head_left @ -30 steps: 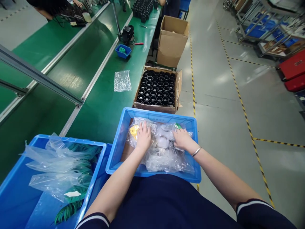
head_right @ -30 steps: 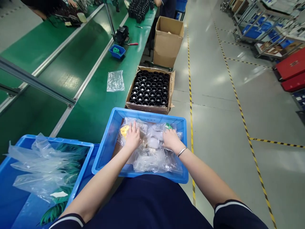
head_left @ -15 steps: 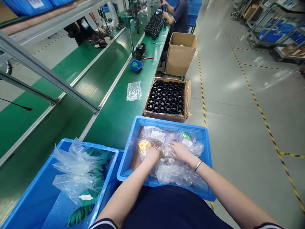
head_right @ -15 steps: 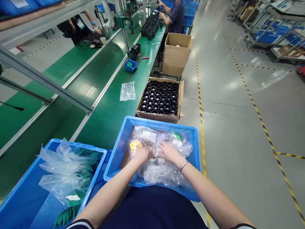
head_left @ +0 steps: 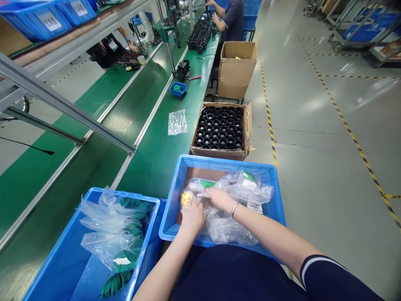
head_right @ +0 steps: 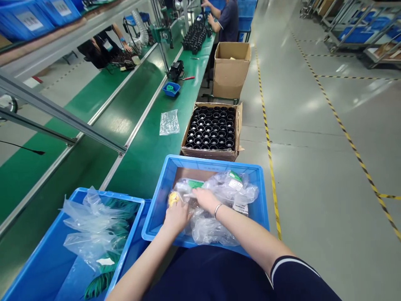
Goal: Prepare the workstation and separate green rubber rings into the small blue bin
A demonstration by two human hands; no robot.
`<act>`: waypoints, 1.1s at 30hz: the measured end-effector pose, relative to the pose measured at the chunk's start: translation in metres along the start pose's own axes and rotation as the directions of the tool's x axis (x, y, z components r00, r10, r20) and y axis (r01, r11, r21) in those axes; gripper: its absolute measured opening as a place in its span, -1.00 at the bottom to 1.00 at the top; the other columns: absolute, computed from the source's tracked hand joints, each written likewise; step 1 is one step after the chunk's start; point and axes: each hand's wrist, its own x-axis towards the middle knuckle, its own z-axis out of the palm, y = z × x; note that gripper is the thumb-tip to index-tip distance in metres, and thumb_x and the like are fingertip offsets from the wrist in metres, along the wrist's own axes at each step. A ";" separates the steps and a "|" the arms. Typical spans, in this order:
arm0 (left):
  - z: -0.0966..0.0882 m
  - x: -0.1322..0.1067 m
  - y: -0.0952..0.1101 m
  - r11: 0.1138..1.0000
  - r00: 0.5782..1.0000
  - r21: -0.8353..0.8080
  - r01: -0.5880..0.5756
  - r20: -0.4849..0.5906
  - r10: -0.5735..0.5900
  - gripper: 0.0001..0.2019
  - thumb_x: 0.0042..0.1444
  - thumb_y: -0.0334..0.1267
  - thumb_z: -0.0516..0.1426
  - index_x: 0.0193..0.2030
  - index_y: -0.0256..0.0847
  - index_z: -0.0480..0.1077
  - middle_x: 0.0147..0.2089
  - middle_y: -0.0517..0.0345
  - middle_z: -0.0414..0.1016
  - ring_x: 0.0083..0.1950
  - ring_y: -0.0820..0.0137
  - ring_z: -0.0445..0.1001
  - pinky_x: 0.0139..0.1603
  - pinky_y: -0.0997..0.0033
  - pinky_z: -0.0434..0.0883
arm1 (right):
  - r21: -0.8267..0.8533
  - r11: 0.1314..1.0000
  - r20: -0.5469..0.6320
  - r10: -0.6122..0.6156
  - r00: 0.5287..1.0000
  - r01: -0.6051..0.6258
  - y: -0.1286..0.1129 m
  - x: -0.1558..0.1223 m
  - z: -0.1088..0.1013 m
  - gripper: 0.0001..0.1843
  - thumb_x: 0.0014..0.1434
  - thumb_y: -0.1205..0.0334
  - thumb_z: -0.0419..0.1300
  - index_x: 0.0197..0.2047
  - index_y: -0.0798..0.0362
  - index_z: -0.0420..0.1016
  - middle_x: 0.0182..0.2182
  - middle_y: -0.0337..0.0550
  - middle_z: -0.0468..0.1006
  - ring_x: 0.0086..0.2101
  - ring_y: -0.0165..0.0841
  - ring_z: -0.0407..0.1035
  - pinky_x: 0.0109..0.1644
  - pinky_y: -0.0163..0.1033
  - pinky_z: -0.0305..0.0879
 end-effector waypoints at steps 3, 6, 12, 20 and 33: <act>0.014 -0.013 -0.010 0.999 0.997 -0.040 -0.009 -0.072 0.006 -0.55 0.24 0.00 0.10 0.17 -0.21 0.38 0.12 -0.25 0.39 0.18 0.01 0.37 0.02 0.01 0.44 | -0.043 0.989 0.060 -0.137 0.989 0.140 -0.017 -0.019 0.014 -0.73 0.34 0.33 0.02 0.03 0.07 0.45 -0.13 0.00 0.58 -0.21 -0.22 0.50 -0.11 -0.17 0.37; 0.024 -0.019 -0.012 0.999 0.992 -0.045 -0.014 -0.122 0.009 -0.50 0.21 -0.01 0.14 0.23 -0.19 0.32 0.14 -0.22 0.37 0.19 0.01 0.35 0.06 -0.01 0.42 | -0.079 0.973 0.087 -0.210 0.974 0.216 -0.022 -0.028 0.019 -0.72 0.32 0.35 0.03 0.02 0.10 0.48 -0.12 0.03 0.58 -0.24 -0.19 0.49 -0.16 -0.15 0.37; 0.021 -0.018 -0.010 0.999 0.996 -0.042 -0.032 -0.088 0.028 -0.49 0.21 -0.03 0.14 0.24 -0.22 0.31 0.12 -0.23 0.37 0.19 0.01 0.34 0.04 -0.02 0.44 | -0.127 0.960 0.087 -0.241 0.967 0.251 -0.023 -0.030 0.016 -0.72 0.32 0.33 0.04 -0.01 0.05 0.54 -0.20 -0.03 0.61 -0.19 -0.17 0.48 -0.03 -0.07 0.39; 0.023 -0.018 -0.009 0.999 0.992 -0.008 -0.042 -0.120 0.041 -0.42 0.22 -0.07 0.14 0.32 -0.27 0.25 0.19 -0.31 0.34 0.20 -0.01 0.34 0.07 -0.07 0.43 | -0.089 0.980 0.081 -0.169 0.982 0.177 -0.018 -0.023 0.018 -0.64 0.28 0.36 0.07 0.10 0.02 0.49 0.41 0.10 0.08 0.28 0.14 0.15 0.27 0.32 0.11; 0.030 -0.020 -0.010 0.997 0.991 -0.062 -0.055 -0.125 0.047 -0.38 0.22 -0.11 0.13 0.38 -0.29 0.19 0.27 -0.37 0.31 0.28 -0.07 0.30 0.17 -0.16 0.36 | 0.472 0.871 -0.099 0.202 0.974 -0.133 0.051 0.019 -0.068 -0.57 0.08 0.47 0.03 0.02 0.04 0.41 -0.07 -0.02 0.59 -0.08 -0.17 0.45 0.00 -0.17 0.30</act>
